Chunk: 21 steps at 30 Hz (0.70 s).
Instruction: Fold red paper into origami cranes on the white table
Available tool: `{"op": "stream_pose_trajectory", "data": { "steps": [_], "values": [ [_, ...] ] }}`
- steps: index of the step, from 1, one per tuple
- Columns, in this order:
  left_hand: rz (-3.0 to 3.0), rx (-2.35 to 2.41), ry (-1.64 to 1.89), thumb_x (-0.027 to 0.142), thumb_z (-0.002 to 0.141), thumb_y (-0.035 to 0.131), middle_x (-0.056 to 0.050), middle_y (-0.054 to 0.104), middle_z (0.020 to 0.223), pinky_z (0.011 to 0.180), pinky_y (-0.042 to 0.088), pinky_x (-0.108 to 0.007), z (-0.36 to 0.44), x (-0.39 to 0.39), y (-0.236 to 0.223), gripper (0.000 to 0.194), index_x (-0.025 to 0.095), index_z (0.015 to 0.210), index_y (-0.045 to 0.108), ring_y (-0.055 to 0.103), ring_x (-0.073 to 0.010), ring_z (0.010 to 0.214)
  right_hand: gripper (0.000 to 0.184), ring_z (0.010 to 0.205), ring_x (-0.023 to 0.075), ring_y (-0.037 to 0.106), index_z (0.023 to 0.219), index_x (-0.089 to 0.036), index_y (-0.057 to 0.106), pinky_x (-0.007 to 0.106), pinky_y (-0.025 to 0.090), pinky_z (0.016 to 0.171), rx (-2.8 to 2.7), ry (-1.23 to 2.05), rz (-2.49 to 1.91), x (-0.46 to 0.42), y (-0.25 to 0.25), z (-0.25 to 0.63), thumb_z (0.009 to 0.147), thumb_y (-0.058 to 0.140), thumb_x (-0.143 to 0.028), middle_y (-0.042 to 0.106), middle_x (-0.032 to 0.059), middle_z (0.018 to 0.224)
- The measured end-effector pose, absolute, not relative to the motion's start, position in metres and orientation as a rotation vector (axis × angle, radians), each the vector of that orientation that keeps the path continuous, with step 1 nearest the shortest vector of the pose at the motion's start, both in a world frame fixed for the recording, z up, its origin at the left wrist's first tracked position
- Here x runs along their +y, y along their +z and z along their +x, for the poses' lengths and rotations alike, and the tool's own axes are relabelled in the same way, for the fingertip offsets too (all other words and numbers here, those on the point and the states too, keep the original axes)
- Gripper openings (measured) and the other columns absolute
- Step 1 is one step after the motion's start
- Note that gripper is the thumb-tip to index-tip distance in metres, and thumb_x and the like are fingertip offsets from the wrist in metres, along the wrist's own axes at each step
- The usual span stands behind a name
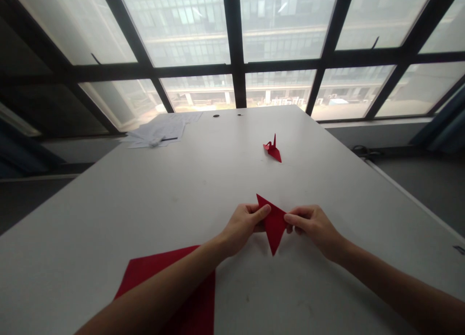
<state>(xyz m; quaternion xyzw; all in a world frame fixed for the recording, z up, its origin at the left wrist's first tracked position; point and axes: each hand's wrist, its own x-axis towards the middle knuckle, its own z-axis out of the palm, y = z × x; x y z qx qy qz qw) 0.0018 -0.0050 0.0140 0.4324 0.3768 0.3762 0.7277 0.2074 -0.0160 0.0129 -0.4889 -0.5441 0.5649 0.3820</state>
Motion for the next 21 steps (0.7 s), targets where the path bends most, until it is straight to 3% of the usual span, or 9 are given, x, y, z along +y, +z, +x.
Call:
{"op": "stream_pose_trajectory", "data": {
  "steps": [12,21],
  "values": [
    [1.056,0.827,0.671,0.041,0.083,0.074,-0.016,0.076,0.092,0.075,0.056,-0.031,0.0022,-0.0097,0.0204,0.035,0.009,0.096,0.077,0.071,-0.0215,0.081,0.023,0.059,0.0148,0.055,0.076,-0.016,0.077,0.028,0.039,0.057,-1.259,1.390,-1.227,-0.0117,0.0124,0.2103,0.079,0.074,-0.039,0.070,0.0054,0.064],
    [1.062,0.862,0.575,0.046,0.080,0.076,-0.017,0.077,0.095,0.079,0.058,-0.033,0.0031,-0.0107,0.0211,0.037,0.010,0.090,0.076,0.075,-0.0243,0.085,0.027,0.060,0.0162,0.056,0.076,-0.015,0.077,0.030,0.041,0.057,-1.184,1.305,-1.226,-0.0067,0.0118,0.2150,0.078,0.074,-0.041,0.069,0.0065,0.065]
  ]
}}
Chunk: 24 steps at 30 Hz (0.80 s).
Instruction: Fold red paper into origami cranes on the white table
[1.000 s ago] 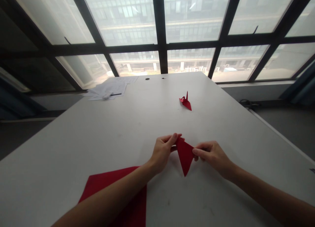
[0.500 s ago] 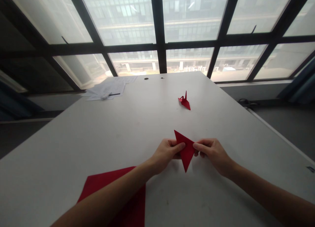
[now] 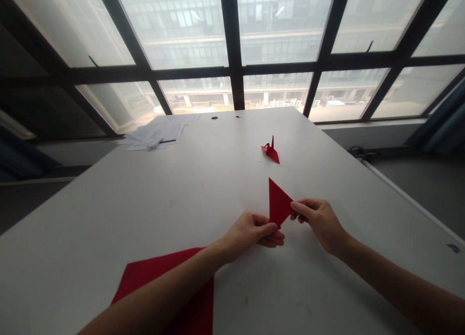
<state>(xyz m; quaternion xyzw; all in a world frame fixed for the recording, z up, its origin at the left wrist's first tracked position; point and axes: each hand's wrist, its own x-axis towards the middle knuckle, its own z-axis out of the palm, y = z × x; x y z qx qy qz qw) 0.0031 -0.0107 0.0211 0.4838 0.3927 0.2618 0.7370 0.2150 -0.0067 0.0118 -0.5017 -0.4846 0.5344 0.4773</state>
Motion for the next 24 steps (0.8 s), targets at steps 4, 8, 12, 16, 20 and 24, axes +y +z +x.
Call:
{"op": "stream_pose_trajectory", "data": {
  "steps": [4,8,12,16,20,24],
  "values": [
    [1.085,0.873,0.592,0.048,0.079,0.076,-0.017,0.077,0.093,0.077,0.058,-0.033,0.004,-0.011,0.023,0.039,0.010,0.087,0.075,0.075,-0.0236,0.082,0.027,0.061,0.0168,0.057,0.078,-0.015,0.077,0.031,0.042,0.059,-1.129,1.283,-1.219,-0.006,0.011,0.214,0.077,0.075,-0.042,0.069,0.0067,0.066],
    [1.124,0.898,0.647,0.051,0.082,0.072,-0.017,0.077,0.090,0.075,0.057,-0.033,0.007,-0.013,0.023,0.042,0.009,0.087,0.075,0.074,-0.0235,0.079,0.027,0.063,0.0175,0.058,0.078,-0.014,0.077,0.031,0.042,0.060,-1.057,1.284,-1.216,-0.005,0.008,0.213,0.077,0.076,-0.042,0.070,0.0077,0.068],
    [1.265,0.956,0.736,0.058,0.088,0.060,-0.013,0.075,0.076,0.063,0.054,-0.028,0.009,-0.015,0.016,0.049,0.010,0.084,0.074,0.071,-0.0197,0.065,0.028,0.065,0.0175,0.059,0.079,-0.015,0.077,0.031,0.044,0.062,-0.955,1.283,-1.214,-0.004,0.006,0.215,0.074,0.079,-0.042,0.071,0.0076,0.070],
    [1.362,1.009,0.723,0.049,0.084,0.067,-0.008,0.073,0.067,0.058,0.050,-0.025,0.008,-0.014,0.011,0.037,0.013,0.075,0.071,0.066,-0.0167,0.058,0.026,0.066,0.0173,0.059,0.078,-0.016,0.076,0.031,0.045,0.064,-0.892,1.306,-1.187,-0.004,0.006,0.215,0.073,0.080,-0.041,0.071,0.0071,0.071],
    [1.374,1.037,0.769,0.047,0.086,0.066,-0.009,0.072,0.066,0.060,0.050,-0.027,0.008,-0.013,0.012,0.036,0.013,0.077,0.072,0.065,-0.0174,0.058,0.023,0.069,0.0165,0.059,0.076,-0.017,0.076,0.030,0.046,0.067,-0.788,1.324,-1.135,-0.003,0.008,0.215,0.070,0.083,-0.037,0.071,0.0064,0.072],
    [1.429,1.027,0.762,0.051,0.087,0.064,-0.008,0.072,0.072,0.060,0.048,-0.026,0.008,-0.013,0.014,0.038,0.013,0.084,0.072,0.064,-0.0171,0.062,0.024,0.068,0.0159,0.058,0.076,-0.016,0.076,0.030,0.045,0.067,-0.796,1.358,-1.128,-0.006,0.009,0.213,0.071,0.083,-0.038,0.070,0.0062,0.071]
  ]
}}
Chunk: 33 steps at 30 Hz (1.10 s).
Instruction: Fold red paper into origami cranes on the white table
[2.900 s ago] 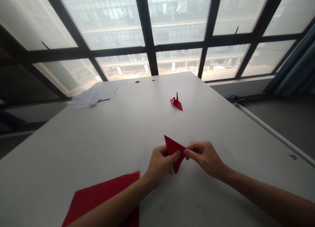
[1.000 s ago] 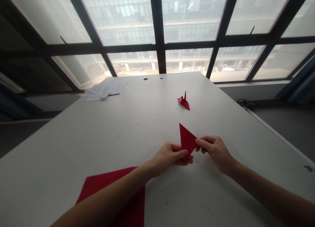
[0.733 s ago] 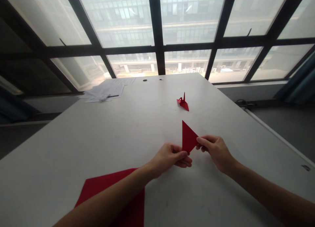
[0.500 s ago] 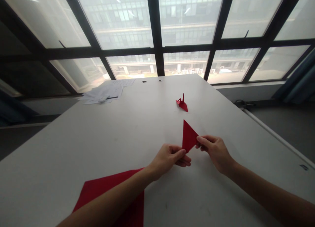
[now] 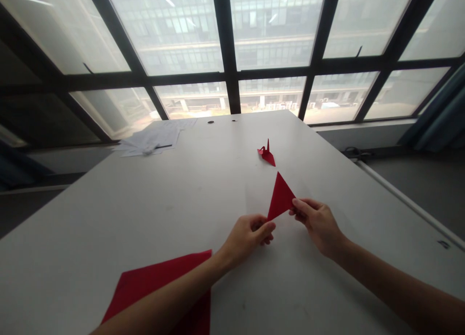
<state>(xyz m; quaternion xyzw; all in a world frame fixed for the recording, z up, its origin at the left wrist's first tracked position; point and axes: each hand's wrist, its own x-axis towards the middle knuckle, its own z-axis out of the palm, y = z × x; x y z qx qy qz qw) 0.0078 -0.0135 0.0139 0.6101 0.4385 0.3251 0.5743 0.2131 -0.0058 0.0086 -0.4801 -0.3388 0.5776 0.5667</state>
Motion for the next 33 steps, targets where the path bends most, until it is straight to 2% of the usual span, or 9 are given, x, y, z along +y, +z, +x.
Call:
{"op": "stream_pose_trajectory", "data": {
  "steps": [6,8,10,12,15,20,27,33],
  "values": [
    [1.409,1.072,0.698,0.054,0.091,0.056,-0.002,0.059,0.050,0.047,0.034,-0.022,0.006,-0.012,0.018,0.048,0.014,0.065,0.065,0.049,-0.0113,0.045,0.027,0.067,0.0156,0.059,0.079,-0.016,0.076,0.028,0.043,0.064,-0.929,1.413,-1.162,-0.011,0.007,0.209,0.076,0.079,-0.042,0.071,0.0069,0.071],
    [1.364,1.031,0.723,0.053,0.089,0.060,-0.004,0.064,0.058,0.050,0.037,-0.022,0.005,-0.011,0.020,0.044,0.013,0.072,0.068,0.054,-0.0125,0.051,0.026,0.066,0.0154,0.058,0.079,-0.016,0.077,0.028,0.043,0.063,-0.988,1.418,-1.165,-0.011,0.008,0.209,0.077,0.077,-0.042,0.071,0.0065,0.070],
    [1.295,0.949,0.769,0.051,0.086,0.066,-0.008,0.072,0.077,0.058,0.043,-0.023,0.004,-0.009,0.022,0.039,0.012,0.086,0.073,0.061,-0.0151,0.063,0.025,0.063,0.0149,0.058,0.078,-0.015,0.077,0.028,0.042,0.061,-1.109,1.436,-1.157,-0.012,0.009,0.209,0.079,0.076,-0.040,0.071,0.0060,0.067],
    [1.231,0.910,0.801,0.049,0.084,0.070,-0.011,0.073,0.086,0.063,0.047,-0.025,0.002,-0.008,0.021,0.039,0.011,0.091,0.074,0.064,-0.0167,0.069,0.025,0.061,0.0149,0.058,0.077,-0.014,0.077,0.028,0.042,0.060,-1.240,1.445,-1.158,-0.013,0.011,0.209,0.080,0.074,-0.039,0.071,0.0063,0.066],
    [1.177,0.933,0.833,0.048,0.083,0.072,-0.011,0.073,0.079,0.063,0.048,-0.025,0.002,-0.006,0.015,0.041,0.008,0.083,0.075,0.065,-0.0176,0.067,0.024,0.061,0.0150,0.058,0.076,-0.014,0.077,0.027,0.042,0.060,-1.320,1.429,-1.199,-0.015,0.014,0.208,0.081,0.073,-0.037,0.072,0.0069,0.065],
    [1.035,0.852,0.907,0.047,0.087,0.068,-0.013,0.075,0.084,0.079,0.054,-0.034,0.003,-0.003,0.008,0.041,0.007,0.089,0.074,0.070,-0.0227,0.079,0.023,0.057,0.0129,0.054,0.073,-0.014,0.076,0.025,0.039,0.056,-1.382,1.504,-1.234,-0.013,0.015,0.211,0.080,0.072,-0.036,0.070,0.0050,0.062],
    [0.934,0.882,1.059,0.047,0.086,0.070,-0.009,0.072,0.074,0.073,0.053,-0.029,0.005,-0.002,0.004,0.040,0.008,0.077,0.072,0.065,-0.0162,0.068,0.021,0.054,0.0109,0.049,0.072,-0.014,0.076,0.023,0.033,0.052,-1.459,1.544,-1.261,-0.013,0.016,0.215,0.080,0.070,-0.033,0.069,0.0042,0.060],
    [0.895,0.890,1.142,0.042,0.084,0.073,-0.006,0.070,0.074,0.072,0.053,-0.026,0.006,-0.002,0.001,0.034,0.009,0.077,0.072,0.062,-0.0138,0.068,0.020,0.052,0.0103,0.048,0.072,-0.014,0.076,0.023,0.031,0.050,-1.482,1.568,-1.276,-0.013,0.019,0.216,0.079,0.071,-0.032,0.069,0.0044,0.060]
  ]
}}
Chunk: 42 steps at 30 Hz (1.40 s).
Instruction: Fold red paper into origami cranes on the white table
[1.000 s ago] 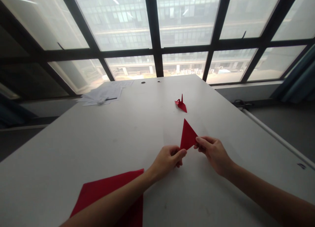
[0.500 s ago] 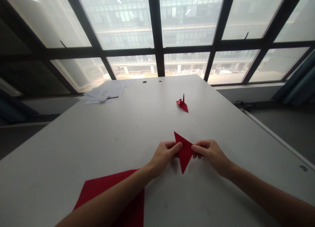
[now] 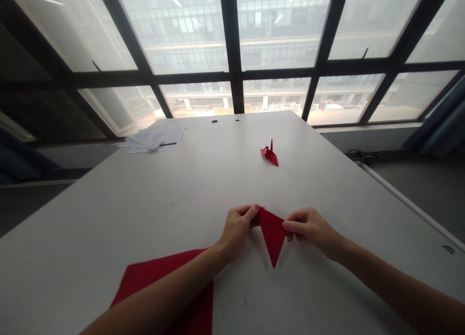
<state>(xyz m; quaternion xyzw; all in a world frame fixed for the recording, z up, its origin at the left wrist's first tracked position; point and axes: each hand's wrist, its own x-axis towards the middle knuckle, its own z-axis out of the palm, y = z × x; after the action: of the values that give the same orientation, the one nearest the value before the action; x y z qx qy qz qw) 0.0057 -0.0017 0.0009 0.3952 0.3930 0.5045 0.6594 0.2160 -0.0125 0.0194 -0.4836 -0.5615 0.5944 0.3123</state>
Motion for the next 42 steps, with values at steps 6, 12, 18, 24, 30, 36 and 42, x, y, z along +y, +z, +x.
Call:
{"op": "stream_pose_trajectory", "data": {
  "steps": [6,12,18,24,30,36,42],
  "values": [
    [0.830,0.893,1.125,0.043,0.087,0.071,-0.012,0.072,0.089,0.084,0.054,-0.033,0.005,-0.001,0.004,0.044,0.008,0.112,0.070,0.068,-0.0180,0.082,0.022,0.054,0.0120,0.052,0.072,-0.014,0.076,0.024,0.035,0.052,-1.455,1.521,-1.270,-0.013,0.019,0.215,0.079,0.073,-0.034,0.070,0.0054,0.061],
    [1.248,0.954,1.062,0.029,0.070,0.087,-0.011,0.061,0.125,0.070,0.059,-0.032,0.007,-0.009,0.008,0.093,0.031,0.149,0.039,0.068,-0.0188,0.086,0.030,0.070,0.0152,0.061,0.088,-0.014,0.075,0.025,0.043,0.062,-0.941,1.558,-1.193,-0.014,0.005,0.209,0.078,0.077,-0.042,0.072,0.0079,0.076],
    [1.538,0.947,1.026,0.028,0.066,0.089,-0.012,0.058,0.128,0.072,0.060,-0.033,0.004,-0.009,0.006,0.083,0.026,0.140,0.053,0.066,-0.0237,0.096,0.035,0.071,0.0158,0.062,0.087,-0.013,0.074,0.025,0.045,0.062,-1.059,1.548,-1.151,-0.017,0.007,0.207,0.080,0.076,-0.048,0.072,0.0085,0.080],
    [1.623,0.923,0.970,0.026,0.083,0.074,-0.013,0.060,0.129,0.085,0.056,-0.036,-0.001,-0.004,0.006,0.063,0.020,0.141,0.053,0.065,-0.0246,0.102,0.048,0.063,0.0202,0.063,0.078,-0.014,0.074,0.031,0.047,0.058,-1.591,1.145,-1.299,-0.012,0.011,0.220,0.087,0.061,-0.059,0.071,0.0093,0.070],
    [1.553,0.796,0.834,0.033,0.091,0.063,-0.012,0.073,0.104,0.074,0.053,-0.032,-0.004,-0.005,0.010,0.043,0.015,0.130,0.064,0.066,-0.0207,0.082,0.068,0.122,0.0308,0.055,0.134,-0.024,0.060,0.043,0.048,0.099,-1.958,0.595,-1.032,-0.005,0.025,0.239,0.078,0.071,-0.062,0.058,0.0136,0.133],
    [1.508,0.719,0.826,0.038,0.089,0.066,-0.013,0.073,0.113,0.081,0.052,-0.034,-0.004,-0.008,0.018,0.041,0.017,0.124,0.069,0.068,-0.0265,0.095,0.060,0.112,0.0291,0.060,0.128,-0.024,0.065,0.043,0.049,0.097,-2.083,0.923,-0.794,-0.006,0.035,0.242,0.082,0.066,-0.063,0.064,0.0141,0.125],
    [1.537,0.789,0.885,0.039,0.093,0.061,-0.014,0.067,0.122,0.087,0.053,-0.038,-0.004,-0.007,0.014,0.048,0.019,0.137,0.054,0.066,-0.0262,0.102,0.021,0.073,0.0194,0.063,0.085,-0.019,0.075,0.029,0.051,0.064,-1.914,0.898,-1.092,-0.005,0.026,0.236,0.091,0.061,-0.034,0.071,0.0066,0.083]
  ]
}}
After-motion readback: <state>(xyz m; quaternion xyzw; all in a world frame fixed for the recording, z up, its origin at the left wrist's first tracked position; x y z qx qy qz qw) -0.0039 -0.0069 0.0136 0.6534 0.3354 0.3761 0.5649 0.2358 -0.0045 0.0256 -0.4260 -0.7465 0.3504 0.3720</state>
